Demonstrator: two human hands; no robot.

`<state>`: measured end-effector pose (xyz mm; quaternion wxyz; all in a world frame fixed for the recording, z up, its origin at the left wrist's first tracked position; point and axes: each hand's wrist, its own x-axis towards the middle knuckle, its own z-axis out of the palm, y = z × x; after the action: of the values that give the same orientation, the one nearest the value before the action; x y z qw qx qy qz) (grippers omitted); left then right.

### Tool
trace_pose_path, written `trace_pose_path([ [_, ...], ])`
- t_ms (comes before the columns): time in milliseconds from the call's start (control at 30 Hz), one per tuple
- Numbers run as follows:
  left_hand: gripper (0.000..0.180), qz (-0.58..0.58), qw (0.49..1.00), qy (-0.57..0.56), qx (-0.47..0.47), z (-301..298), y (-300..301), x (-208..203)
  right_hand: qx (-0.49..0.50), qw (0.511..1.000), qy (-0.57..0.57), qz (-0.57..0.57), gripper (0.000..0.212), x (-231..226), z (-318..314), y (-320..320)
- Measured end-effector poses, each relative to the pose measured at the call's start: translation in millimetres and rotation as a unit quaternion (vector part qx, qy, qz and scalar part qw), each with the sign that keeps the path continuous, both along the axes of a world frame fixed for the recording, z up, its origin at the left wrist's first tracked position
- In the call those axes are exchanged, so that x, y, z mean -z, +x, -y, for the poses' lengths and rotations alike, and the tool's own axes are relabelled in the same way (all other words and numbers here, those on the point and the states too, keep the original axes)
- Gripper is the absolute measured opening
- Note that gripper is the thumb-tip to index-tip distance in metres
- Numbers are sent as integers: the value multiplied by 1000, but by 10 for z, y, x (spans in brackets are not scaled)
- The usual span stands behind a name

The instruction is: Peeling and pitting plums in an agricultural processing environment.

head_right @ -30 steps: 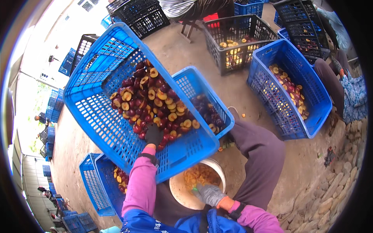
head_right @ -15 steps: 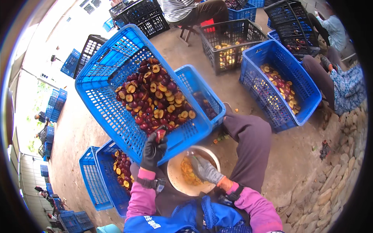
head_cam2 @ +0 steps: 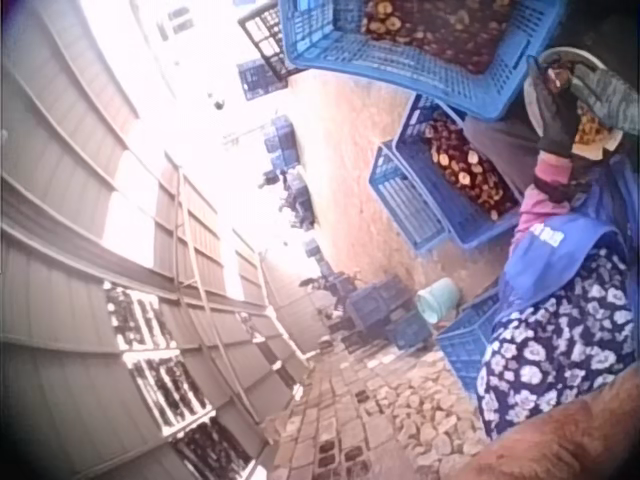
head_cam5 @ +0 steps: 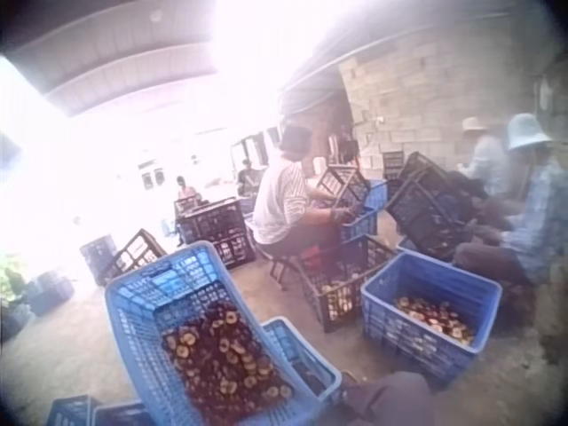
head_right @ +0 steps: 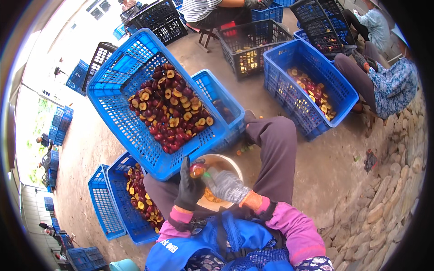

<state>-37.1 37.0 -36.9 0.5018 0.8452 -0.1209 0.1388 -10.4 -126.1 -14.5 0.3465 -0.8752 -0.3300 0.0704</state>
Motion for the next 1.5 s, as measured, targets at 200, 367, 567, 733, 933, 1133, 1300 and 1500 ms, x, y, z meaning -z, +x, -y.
trace_pose_path([
  [200, 76, -2, 998, 59, 38, 46, 52, -229, -44, 994, 53, 84, 32, 193, 85, 13],
  [367, 67, 36, 993, 95, -58, 56, -45, -62, -32, 993, 47, 100, 30, 70, 70, -47],
  [567, 65, 58, 992, 95, -61, 126, -24, -59, -38, 999, -10, 37, 24, 12, 85, -120],
  [733, 59, 108, 988, 50, -95, 300, 79, -213, -25, 995, 29, 90, 27, 320, 17, -166],
  [933, 30, -83, 987, -93, -97, 296, 217, -271, -19, 999, 21, -21, 32, 195, -10, -149],
  [1133, 30, -125, 949, -274, -92, 336, 295, -267, 14, 994, 103, -22, 42, 170, -2, -163],
  [1300, 36, -255, 895, -344, -123, 328, 362, -417, -31, 998, -20, -43, 42, 46, -13, -164],
  [1500, 43, -220, 924, -292, -117, 389, 480, -520, -3, 977, 21, 214, 41, 382, -69, -264],
])
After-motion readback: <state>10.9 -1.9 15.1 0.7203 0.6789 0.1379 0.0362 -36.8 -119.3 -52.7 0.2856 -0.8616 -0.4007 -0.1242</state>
